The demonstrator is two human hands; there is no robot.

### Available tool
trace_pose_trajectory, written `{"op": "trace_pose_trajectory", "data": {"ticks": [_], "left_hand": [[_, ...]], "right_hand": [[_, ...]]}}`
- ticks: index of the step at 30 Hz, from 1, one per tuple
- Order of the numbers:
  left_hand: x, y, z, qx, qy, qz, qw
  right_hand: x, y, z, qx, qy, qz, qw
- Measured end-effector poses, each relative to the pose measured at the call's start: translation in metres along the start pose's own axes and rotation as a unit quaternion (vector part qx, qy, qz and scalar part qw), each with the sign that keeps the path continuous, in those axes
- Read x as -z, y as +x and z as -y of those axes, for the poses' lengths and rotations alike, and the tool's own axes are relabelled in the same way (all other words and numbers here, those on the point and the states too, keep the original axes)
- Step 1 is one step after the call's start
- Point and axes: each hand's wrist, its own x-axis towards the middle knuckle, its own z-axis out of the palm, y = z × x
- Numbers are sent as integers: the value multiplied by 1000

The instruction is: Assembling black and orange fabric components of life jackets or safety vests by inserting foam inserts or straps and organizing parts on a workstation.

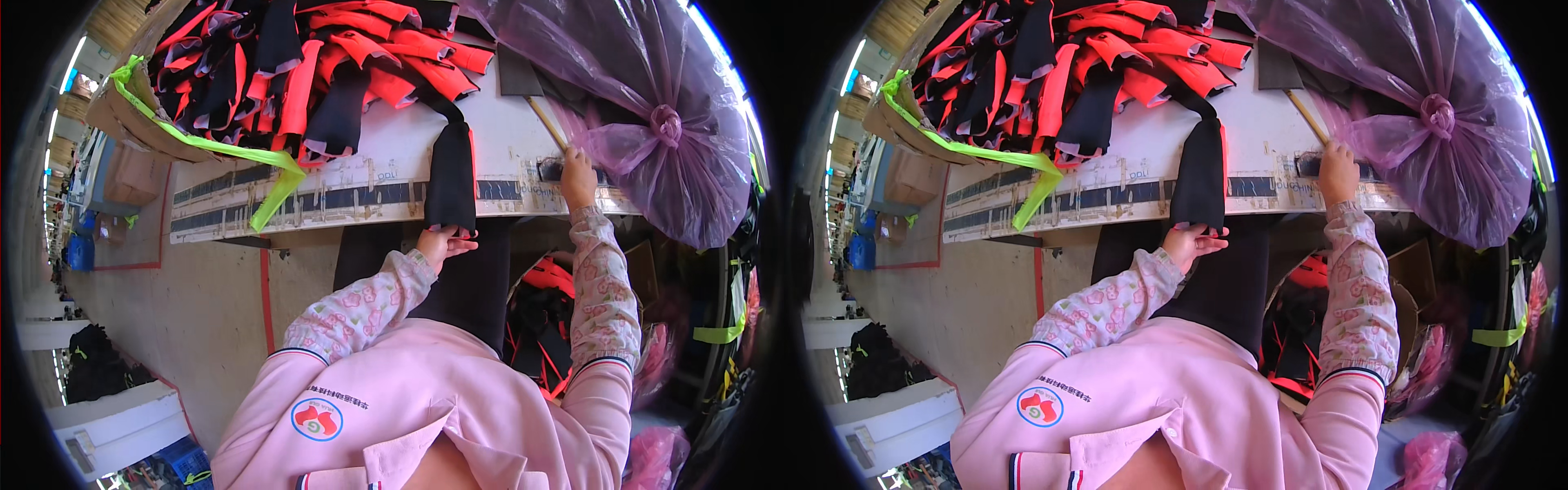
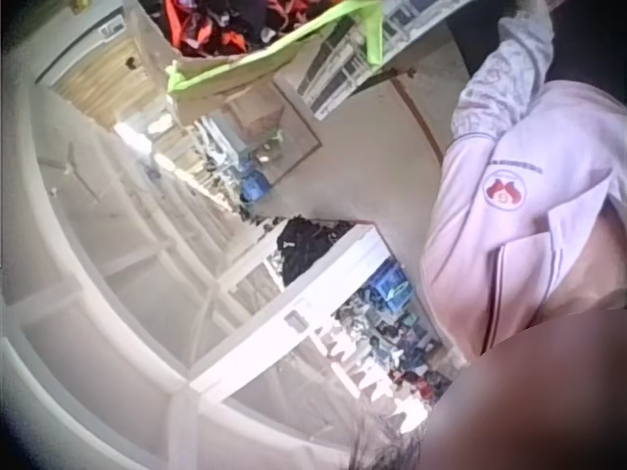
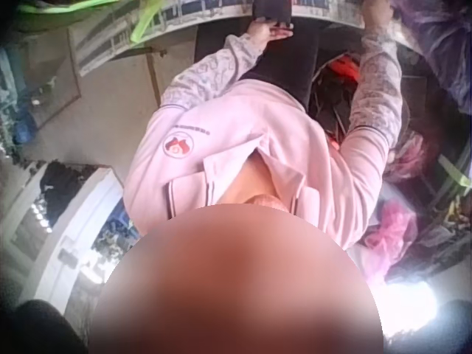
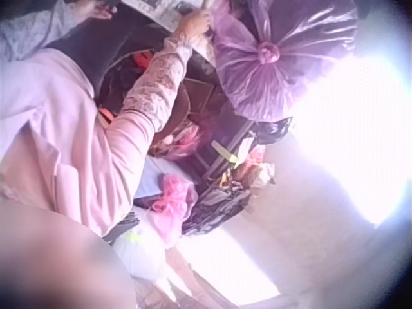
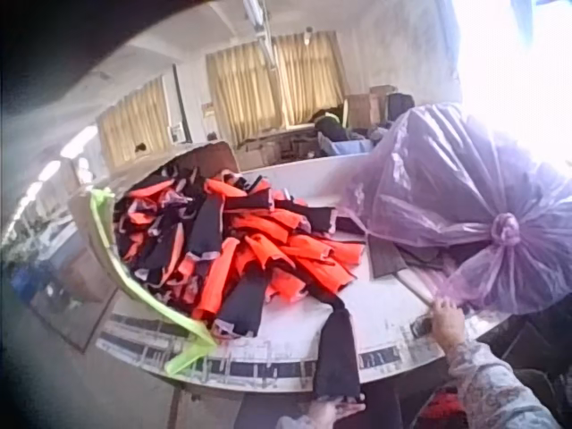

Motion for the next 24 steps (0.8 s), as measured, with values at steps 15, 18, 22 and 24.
{"op": "trace_pose_trajectory", "data": {"ticks": [15, 18, 22, 24], "left_hand": [[3, -5, 3, 15, 4, 33, 999], [5, -6, 0, 12, -14, 61, 998], [1, -7, -3, 17, -6, 56, 998], [9, 2, 6, 26, -58, 66, 996]], "right_hand": [[74, -162, 5, -121, 593, 170, 778], [111, -216, 13, -124, 519, 193, 824], [142, -270, 23, -120, 543, 285, 781], [153, -287, 24, -109, 524, 361, 764]]}}
